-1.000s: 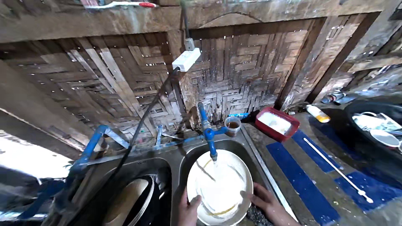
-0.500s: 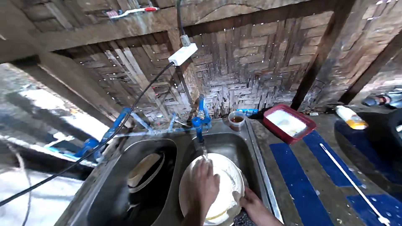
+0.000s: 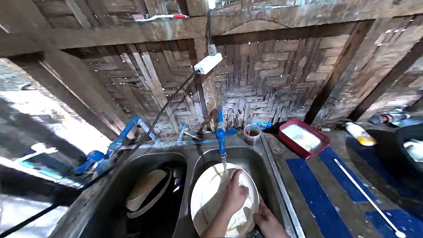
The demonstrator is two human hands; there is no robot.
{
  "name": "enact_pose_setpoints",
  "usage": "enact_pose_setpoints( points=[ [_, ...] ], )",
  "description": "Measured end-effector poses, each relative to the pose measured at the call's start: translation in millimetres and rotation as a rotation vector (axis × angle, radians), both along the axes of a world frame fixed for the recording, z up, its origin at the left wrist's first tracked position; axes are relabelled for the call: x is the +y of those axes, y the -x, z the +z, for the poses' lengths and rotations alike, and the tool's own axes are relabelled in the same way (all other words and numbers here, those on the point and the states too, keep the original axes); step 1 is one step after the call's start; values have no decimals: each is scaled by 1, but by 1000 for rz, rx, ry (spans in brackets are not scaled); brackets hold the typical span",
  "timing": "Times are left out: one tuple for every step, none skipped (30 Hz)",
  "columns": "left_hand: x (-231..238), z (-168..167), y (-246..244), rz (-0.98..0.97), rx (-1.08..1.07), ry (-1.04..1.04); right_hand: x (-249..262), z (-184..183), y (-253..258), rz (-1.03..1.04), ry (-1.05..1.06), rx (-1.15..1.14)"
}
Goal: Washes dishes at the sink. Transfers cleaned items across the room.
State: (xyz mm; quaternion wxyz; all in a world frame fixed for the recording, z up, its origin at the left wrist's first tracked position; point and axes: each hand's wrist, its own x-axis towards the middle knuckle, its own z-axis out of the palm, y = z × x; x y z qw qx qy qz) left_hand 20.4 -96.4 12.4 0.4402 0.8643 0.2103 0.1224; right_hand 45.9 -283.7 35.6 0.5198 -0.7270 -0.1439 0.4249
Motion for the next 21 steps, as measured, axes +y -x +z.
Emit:
enact_pose_setpoints(
  points=[
    [4,2,0,-26,-7,-8,4,-1,4,-16,0,-6],
    [10,1,2,-59,-19,-30,8,-2,9,-28,-3,-11],
    [16,-2,4,-90,-21,-59,12,-4,14,-46,-9,-8],
    [22,-5,7,-127,-11,-69,16,-5,20,-69,-13,0],
    [27,-8,10,-170,-17,-46,20,-8,26,-90,-16,13],
    [33,-12,14,-214,-15,-38,24,-12,32,-115,-19,20],
    [39,-17,17,-259,-5,-39,28,-16,39,-137,-24,27],
    [45,-22,19,-301,5,-43,32,-20,45,-157,-29,31],
    [52,-24,19,-334,29,-62,35,-24,52,-166,-27,30],
    [58,-24,19,-360,69,-104,39,-26,58,-171,-19,24],
    [63,-22,19,-394,122,-154,41,-27,66,-182,-12,22],
    [65,-20,21,-431,169,-197,43,-28,74,-204,-6,30],
    [66,-19,22,-478,189,-227,44,-28,82,-224,-7,39],
    [65,-20,24,-530,179,-244,45,-28,87,-242,-17,49],
    [63,-24,25,-580,152,-266,46,-26,90,-263,-25,54],
    [61,-26,26,-614,125,-287,48,-23,93,-285,-30,52],
    [59,-26,27,-639,101,-294,50,-20,93,-301,-36,55],
    [59,-25,26,-658,87,-293,52,-18,93,-324,-39,60],
    [59,-24,26,-679,86,-286,52,-18,92,-341,-42,63],
    [60,-21,25,-704,106,-276,50,-16,92,-353,-44,73],
    [62,-18,25,-729,134,-280,48,-16,93,-356,-45,77]
  ],
)
